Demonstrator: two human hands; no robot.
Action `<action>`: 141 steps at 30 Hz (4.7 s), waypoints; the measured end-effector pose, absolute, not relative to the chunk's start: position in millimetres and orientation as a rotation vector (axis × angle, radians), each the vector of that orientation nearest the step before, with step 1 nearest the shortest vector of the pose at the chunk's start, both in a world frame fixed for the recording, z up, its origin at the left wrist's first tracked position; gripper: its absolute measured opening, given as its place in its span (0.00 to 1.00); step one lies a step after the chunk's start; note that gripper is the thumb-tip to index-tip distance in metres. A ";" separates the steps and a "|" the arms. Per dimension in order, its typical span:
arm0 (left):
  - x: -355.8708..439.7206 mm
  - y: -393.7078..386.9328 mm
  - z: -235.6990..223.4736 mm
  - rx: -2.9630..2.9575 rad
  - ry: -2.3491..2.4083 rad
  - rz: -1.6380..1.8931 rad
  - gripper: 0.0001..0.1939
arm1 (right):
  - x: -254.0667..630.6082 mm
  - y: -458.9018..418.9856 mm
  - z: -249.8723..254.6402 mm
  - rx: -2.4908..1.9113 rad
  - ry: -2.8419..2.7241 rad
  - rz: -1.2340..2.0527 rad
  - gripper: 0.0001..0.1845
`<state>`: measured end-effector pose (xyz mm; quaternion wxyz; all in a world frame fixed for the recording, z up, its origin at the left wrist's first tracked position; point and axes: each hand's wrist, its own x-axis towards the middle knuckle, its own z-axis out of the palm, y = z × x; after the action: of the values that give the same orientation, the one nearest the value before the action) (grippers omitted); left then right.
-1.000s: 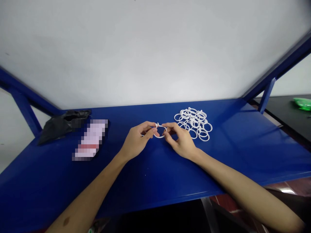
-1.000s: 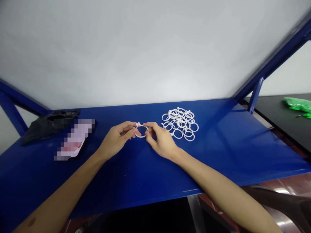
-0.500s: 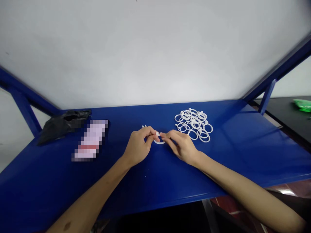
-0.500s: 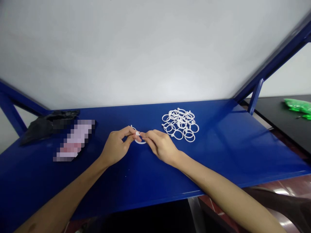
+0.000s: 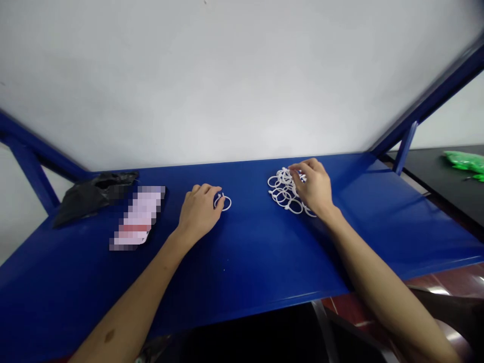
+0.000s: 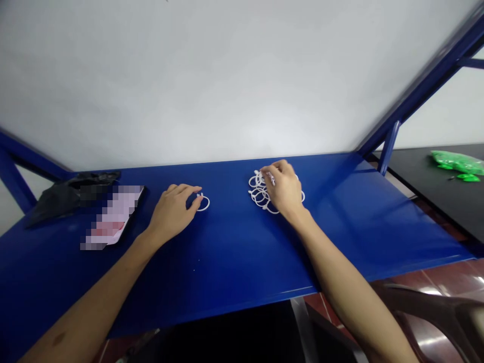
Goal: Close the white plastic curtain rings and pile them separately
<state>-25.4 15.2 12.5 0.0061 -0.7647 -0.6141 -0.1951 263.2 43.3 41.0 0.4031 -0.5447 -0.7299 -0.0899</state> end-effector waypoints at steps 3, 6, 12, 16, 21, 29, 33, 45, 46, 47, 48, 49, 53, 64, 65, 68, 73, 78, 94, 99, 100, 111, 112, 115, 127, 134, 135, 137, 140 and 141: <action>-30.5 18.7 9.5 -2.364 -2.003 -0.452 0.18 | 284.3 57.2 36.8 -1.556 -1.809 -0.199 0.11; -31.5 20.3 7.2 -2.357 -2.004 -0.436 0.16 | 295.5 64.4 31.8 -1.659 -1.775 -0.179 0.11; -30.6 20.9 7.2 -2.394 -1.988 -0.502 0.10 | 302.7 69.9 25.7 -1.803 -1.716 -0.171 0.10; -28.1 19.7 11.1 -2.408 -2.008 -0.624 0.07 | 304.7 70.6 25.7 -1.877 -1.727 -0.148 0.10; -22.5 17.8 16.9 -2.428 -2.023 -0.861 0.05 | 302.5 67.7 31.4 -1.753 -1.698 -0.269 0.12; -7.8 5.2 29.1 -2.546 -2.149 -1.460 0.04 | 252.4 33.7 24.3 -1.210 -2.141 0.240 0.18; -3.8 0.4 31.2 -2.588 -2.149 -1.596 0.08 | 222.2 8.7 19.5 -1.045 -2.241 0.519 0.20; 2.8 -6.6 31.9 -2.639 -2.312 -1.898 0.14 | 208.7 -2.0 15.4 -1.034 -2.017 0.592 0.12; 3.5 -7.0 31.1 -2.631 -2.322 -1.928 0.15 | 207.8 -2.3 14.4 -1.029 -2.014 0.583 0.13; 3.9 -7.2 29.9 -2.623 -2.320 -1.956 0.14 | 206.8 -2.6 13.5 -1.024 -2.015 0.574 0.14; 4.2 -7.3 28.6 -2.616 -2.306 -1.972 0.13 | 205.9 -2.8 12.8 -1.019 -2.020 0.568 0.14; 4.3 -7.2 27.1 -2.618 -2.288 -1.972 0.12 | 205.1 -3.0 12.4 -1.013 -2.027 0.567 0.14; 5.1 -7.8 22.9 -2.623 -2.234 -1.914 0.09 | 203.1 -4.5 12.8 -0.988 -2.024 0.556 0.09; 11.8 -18.4 29.7 -2.545 -2.000 -1.742 0.04 | 203.0 -12.0 8.5 -0.905 -2.149 0.349 0.11; 11.8 -18.4 29.0 -2.548 -1.978 -1.732 0.04 | 202.7 -12.3 8.7 -0.898 -2.162 0.315 0.11; 11.6 -17.0 26.9 -2.569 -1.919 -1.711 0.05 | 202.3 -11.3 9.7 -0.879 -2.175 0.243 0.11; 11.6 -12.4 25.9 -2.582 -1.769 -1.639 0.04 | 204.2 -5.5 10.2 -0.872 -2.151 0.208 0.10; 12.2 -9.0 20.3 -2.537 -1.532 -1.458 0.04 | 208.5 -1.2 9.6 -0.911 -2.178 0.218 0.10; 5.7 -3.4 12.1 -2.557 -1.523 -0.996 0.12 | 217.9 7.6 25.7 -1.050 -2.188 -0.017 0.13; -3.3 5.1 5.9 -2.545 -1.755 -0.657 0.20 | 247.5 27.6 37.9 -1.416 -2.050 -0.372 0.14; -4.9 6.5 4.8 -2.533 -1.792 -0.594 0.22 | 254.5 31.7 38.5 -1.480 -2.035 -0.410 0.14; -7.7 7.8 3.9 -2.514 -1.893 -0.352 0.27 | 274.1 42.2 36.2 -1.717 -2.040 -0.378 0.12; -7.6 7.6 3.9 -2.512 -1.889 -0.351 0.27 | 274.1 42.1 36.0 -1.720 -2.047 -0.380 0.12; -7.2 6.9 3.3 -2.506 -1.877 -0.355 0.27 | 274.8 42.5 34.6 -1.709 -2.052 -0.408 0.14; -5.6 5.1 -3.2 -2.480 -1.801 -0.439 0.25 | 257.6 37.3 28.5 -1.282 -2.068 -0.412 0.12; -4.1 3.2 -2.5 -2.484 -1.809 -0.378 0.26 | 251.8 32.8 30.5 -1.239 -2.055 -0.422 0.11; -3.8 2.8 -2.2 -2.481 -1.812 -0.366 0.26 | 251.4 32.4 30.8 -1.238 -2.051 -0.420 0.11; -3.3 2.3 -1.8 -2.474 -1.816 -0.344 0.26 | 250.8 31.8 31.5 -1.233 -2.046 -0.414 0.11; -2.9 1.9 -1.4 -2.470 -1.812 -0.334 0.27 | 249.7 31.1 32.6 -1.234 -2.051 -0.390 0.12; -2.7 1.9 -1.3 -2.469 -1.812 -0.334 0.27 | 249.3 30.8 33.0 -1.237 -2.051 -0.379 0.12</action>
<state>-2.7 1.9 -1.3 0.0303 -0.8011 -0.5878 -0.1084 249.3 30.8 33.0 0.3506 -0.4776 -0.7921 -0.1465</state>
